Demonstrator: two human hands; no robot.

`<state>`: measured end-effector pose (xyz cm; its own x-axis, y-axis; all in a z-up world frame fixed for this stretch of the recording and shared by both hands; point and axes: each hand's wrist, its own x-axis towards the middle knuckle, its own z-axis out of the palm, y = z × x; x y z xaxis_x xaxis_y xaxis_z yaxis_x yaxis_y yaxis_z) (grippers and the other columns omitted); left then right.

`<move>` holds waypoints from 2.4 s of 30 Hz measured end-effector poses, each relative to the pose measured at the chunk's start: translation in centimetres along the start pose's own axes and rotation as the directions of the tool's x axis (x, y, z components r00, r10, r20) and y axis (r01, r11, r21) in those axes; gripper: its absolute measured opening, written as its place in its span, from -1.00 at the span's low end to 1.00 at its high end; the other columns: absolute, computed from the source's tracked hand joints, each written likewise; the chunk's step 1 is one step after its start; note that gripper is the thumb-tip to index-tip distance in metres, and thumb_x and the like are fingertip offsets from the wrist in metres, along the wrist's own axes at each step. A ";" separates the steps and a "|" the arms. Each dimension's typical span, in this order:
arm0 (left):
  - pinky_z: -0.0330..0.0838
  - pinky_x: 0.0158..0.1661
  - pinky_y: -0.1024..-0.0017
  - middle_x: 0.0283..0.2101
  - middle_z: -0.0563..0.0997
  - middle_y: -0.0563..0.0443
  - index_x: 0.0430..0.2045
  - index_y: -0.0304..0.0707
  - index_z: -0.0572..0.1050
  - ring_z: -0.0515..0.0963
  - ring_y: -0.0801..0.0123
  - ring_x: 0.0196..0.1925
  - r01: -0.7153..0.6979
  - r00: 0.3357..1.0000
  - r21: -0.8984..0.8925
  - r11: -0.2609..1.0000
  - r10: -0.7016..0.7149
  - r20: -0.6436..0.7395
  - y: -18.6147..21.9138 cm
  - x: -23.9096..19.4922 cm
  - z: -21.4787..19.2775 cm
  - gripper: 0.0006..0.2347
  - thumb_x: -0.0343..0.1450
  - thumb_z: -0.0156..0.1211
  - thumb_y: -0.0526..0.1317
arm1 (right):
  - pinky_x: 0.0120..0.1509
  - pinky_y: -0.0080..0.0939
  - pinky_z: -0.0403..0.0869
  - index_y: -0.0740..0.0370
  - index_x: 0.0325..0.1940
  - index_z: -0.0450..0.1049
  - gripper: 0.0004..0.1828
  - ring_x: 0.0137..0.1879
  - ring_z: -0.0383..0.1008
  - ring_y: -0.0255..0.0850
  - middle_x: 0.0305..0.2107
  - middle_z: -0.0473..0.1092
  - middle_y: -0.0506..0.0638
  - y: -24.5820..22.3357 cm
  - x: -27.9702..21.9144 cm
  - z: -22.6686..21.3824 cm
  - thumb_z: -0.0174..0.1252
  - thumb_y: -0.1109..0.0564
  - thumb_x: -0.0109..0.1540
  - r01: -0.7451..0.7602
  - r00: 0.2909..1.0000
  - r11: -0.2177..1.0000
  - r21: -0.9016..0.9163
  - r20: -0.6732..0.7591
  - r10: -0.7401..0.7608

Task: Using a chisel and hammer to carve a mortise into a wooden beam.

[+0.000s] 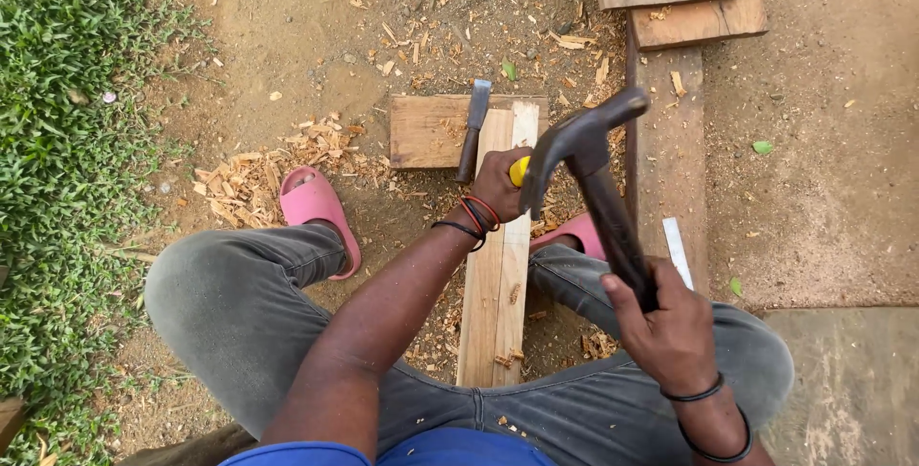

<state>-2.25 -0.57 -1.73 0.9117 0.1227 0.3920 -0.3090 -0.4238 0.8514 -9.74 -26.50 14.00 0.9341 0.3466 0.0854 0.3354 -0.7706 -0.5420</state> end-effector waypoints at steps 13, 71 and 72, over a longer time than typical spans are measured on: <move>0.49 -0.34 0.37 -0.48 0.58 -0.11 -0.40 -0.31 0.52 0.60 0.28 -0.44 -0.022 0.999 0.006 1.000 0.022 0.041 -2.0 -1.1 0.7 -0.81 0.37 0.37 -0.17 | -0.35 0.14 0.43 0.29 -0.13 0.35 -0.54 -0.35 0.50 0.28 -0.49 0.44 0.28 1.5 -0.1 2.7 0.29 -0.13 0.22 0.097 0.993 0.990 -0.106 0.070 -0.090; 0.55 -0.15 0.36 -0.30 0.67 -0.04 -0.25 -0.25 0.54 0.67 0.28 -0.22 0.100 0.972 -0.031 0.995 -0.091 0.219 1.7 -8.9 1.0 -0.72 0.26 0.46 -0.20 | -0.43 0.08 0.42 0.25 -0.22 0.42 -0.56 -0.46 0.52 0.19 -0.64 0.43 0.23 3.3 -5.0 5.6 0.31 -0.17 0.18 -0.172 0.971 0.980 0.099 0.186 0.151; 0.52 -0.18 0.32 -0.34 0.65 -0.07 -0.33 -0.24 0.53 0.65 0.21 -0.24 0.009 0.969 0.064 0.998 -0.025 0.246 2.1 -9.7 0.8 -0.75 0.26 0.49 -0.18 | -0.45 0.03 0.41 0.25 -0.25 0.43 -0.58 -0.52 0.51 0.14 -0.66 0.41 0.20 3.7 -5.3 5.7 0.31 -0.16 0.18 -0.198 0.970 0.970 0.143 0.173 0.172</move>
<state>-11.52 -3.41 -3.99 0.9576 -0.0911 0.2734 -0.2829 -0.4788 0.8311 -14.11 -28.13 6.83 0.9426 0.2959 -0.1548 0.1233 -0.7392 -0.6621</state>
